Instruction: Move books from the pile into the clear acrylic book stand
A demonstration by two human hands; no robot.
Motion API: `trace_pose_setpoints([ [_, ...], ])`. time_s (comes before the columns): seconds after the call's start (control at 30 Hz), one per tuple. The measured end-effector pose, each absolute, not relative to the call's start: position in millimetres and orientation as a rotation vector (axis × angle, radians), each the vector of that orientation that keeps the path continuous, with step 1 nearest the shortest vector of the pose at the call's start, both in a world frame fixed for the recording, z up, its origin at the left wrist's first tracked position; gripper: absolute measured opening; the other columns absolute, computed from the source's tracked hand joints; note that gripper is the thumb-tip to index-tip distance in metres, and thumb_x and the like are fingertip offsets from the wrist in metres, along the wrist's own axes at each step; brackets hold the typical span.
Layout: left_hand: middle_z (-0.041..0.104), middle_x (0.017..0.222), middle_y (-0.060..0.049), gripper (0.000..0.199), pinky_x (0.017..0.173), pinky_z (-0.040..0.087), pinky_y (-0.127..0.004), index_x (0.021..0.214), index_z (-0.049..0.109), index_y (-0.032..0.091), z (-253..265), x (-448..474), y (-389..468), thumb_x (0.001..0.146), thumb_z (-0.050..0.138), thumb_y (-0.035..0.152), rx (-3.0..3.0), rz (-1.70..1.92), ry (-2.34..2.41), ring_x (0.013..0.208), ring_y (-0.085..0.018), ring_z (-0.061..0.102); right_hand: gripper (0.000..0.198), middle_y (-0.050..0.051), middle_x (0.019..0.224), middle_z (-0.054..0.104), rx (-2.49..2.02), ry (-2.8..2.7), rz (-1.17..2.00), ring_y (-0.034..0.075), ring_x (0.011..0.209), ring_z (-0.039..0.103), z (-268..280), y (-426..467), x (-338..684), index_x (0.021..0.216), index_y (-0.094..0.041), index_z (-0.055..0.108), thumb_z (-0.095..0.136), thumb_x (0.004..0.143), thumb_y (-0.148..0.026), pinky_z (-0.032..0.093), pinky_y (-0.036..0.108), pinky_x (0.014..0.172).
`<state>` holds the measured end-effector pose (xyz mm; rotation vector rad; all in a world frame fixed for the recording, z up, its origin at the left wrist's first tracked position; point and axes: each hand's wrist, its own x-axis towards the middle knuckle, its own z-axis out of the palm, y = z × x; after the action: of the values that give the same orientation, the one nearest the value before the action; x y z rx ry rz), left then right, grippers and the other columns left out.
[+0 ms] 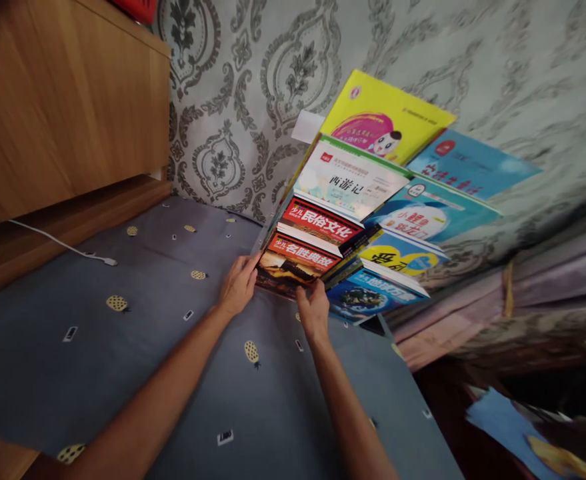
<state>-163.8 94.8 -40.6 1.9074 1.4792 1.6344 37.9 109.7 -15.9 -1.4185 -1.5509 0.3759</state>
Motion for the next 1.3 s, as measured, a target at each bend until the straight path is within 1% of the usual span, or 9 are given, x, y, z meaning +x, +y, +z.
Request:
trace_pose_setpoints([
  [0.2,0.056,0.121,-0.012,0.051,0.104,0.046,-0.038,0.149,0.046,0.024,-40.6,-164.6,95.7,0.098,0.039,0.018,1.940,1.651,1.465,0.116,-0.024,0.055,0.044,0.016,0.110,0.075,-1.468,-1.581,0.400,0.035,0.101,0.070,-10.1,107.9,42.1,0.109,-0.017,0.064,0.057,0.074,-0.043,0.056,0.052,0.088],
  [0.33,0.056,0.121,-0.012,0.052,0.104,0.046,-0.039,0.149,0.047,0.024,-41.6,-164.7,96.6,0.098,0.040,0.019,1.940,1.654,1.460,0.116,-0.024,0.056,0.043,0.015,0.110,0.075,-1.462,-1.615,0.365,0.034,0.102,0.070,-12.6,109.1,45.0,0.110,-0.018,0.064,0.057,0.074,-0.041,0.055,0.049,0.091],
  [0.5,0.058,0.120,-0.013,0.048,0.105,0.046,-0.041,0.146,0.049,0.023,-40.9,-166.6,97.5,0.098,0.041,0.023,1.926,1.692,1.426,0.116,-0.024,0.056,0.043,0.015,0.110,0.075,-1.426,-1.605,0.354,0.033,0.102,0.070,-17.4,112.3,43.5,0.112,-0.017,0.063,0.055,0.074,-0.036,0.052,0.049,0.094],
  [0.6,0.058,0.127,-0.015,0.047,0.109,0.043,-0.043,0.144,0.050,0.020,-36.3,-166.5,97.8,0.098,0.043,0.026,1.951,1.743,1.443,0.122,-0.026,0.054,0.043,0.015,0.111,0.075,-1.375,-1.599,0.375,0.032,0.103,0.069,-18.7,112.8,41.4,0.114,-0.017,0.063,0.055,0.076,-0.035,0.052,0.050,0.095],
  [0.73,0.052,0.145,-0.017,0.051,0.117,0.036,-0.046,0.149,0.042,0.016,-25.1,-162.7,98.2,0.100,0.040,0.031,1.989,1.826,1.417,0.137,-0.027,0.047,0.052,0.017,0.123,0.069,-1.265,-1.525,0.309,0.032,0.114,0.065,-16.3,110.9,41.6,0.128,-0.015,0.058,0.056,0.080,-0.035,0.049,0.052,0.102],
  [0.83,0.050,0.150,-0.017,0.054,0.120,0.034,-0.044,0.151,0.038,0.016,-13.5,-161.1,100.7,0.101,0.038,0.037,1.926,1.850,1.371,0.141,-0.025,0.046,0.056,0.017,0.133,0.064,-1.170,-1.452,0.240,0.030,0.123,0.059,-8.3,110.1,42.2,0.138,-0.016,0.052,0.055,0.085,-0.034,0.045,0.052,0.107],
  [0.97,0.046,0.155,-0.018,0.057,0.120,0.034,-0.046,0.151,0.039,0.014,5.7,-165.7,108.8,0.100,0.041,0.040,1.822,1.835,1.366,0.143,-0.028,0.044,0.058,0.015,0.141,0.058,-1.074,-1.398,0.197,0.029,0.130,0.055,9.5,114.4,38.1,0.142,-0.018,0.049,0.055,0.087,-0.032,0.042,0.051,0.112],
  [1.1,0.050,0.151,-0.019,0.057,0.119,0.035,-0.048,0.148,0.044,0.010,24.2,-168.6,113.8,0.098,0.041,0.037,1.808,1.805,1.361,0.140,-0.030,0.048,0.059,0.014,0.142,0.059,-0.983,-1.380,0.280,0.028,0.128,0.057,22.7,123.5,27.9,0.144,-0.018,0.048,0.054,0.087,-0.029,0.044,0.048,0.111],
  [1.3,0.057,0.146,-0.015,0.052,0.114,0.041,-0.044,0.147,0.047,0.015,32.9,-156.3,108.3,0.098,0.044,0.033,1.857,1.763,1.280,0.133,-0.028,0.056,0.057,0.011,0.135,0.065,-0.957,-1.332,0.391,0.027,0.123,0.061,21.3,123.8,14.6,0.142,-0.018,0.049,0.051,0.086,-0.027,0.046,0.044,0.108],
])
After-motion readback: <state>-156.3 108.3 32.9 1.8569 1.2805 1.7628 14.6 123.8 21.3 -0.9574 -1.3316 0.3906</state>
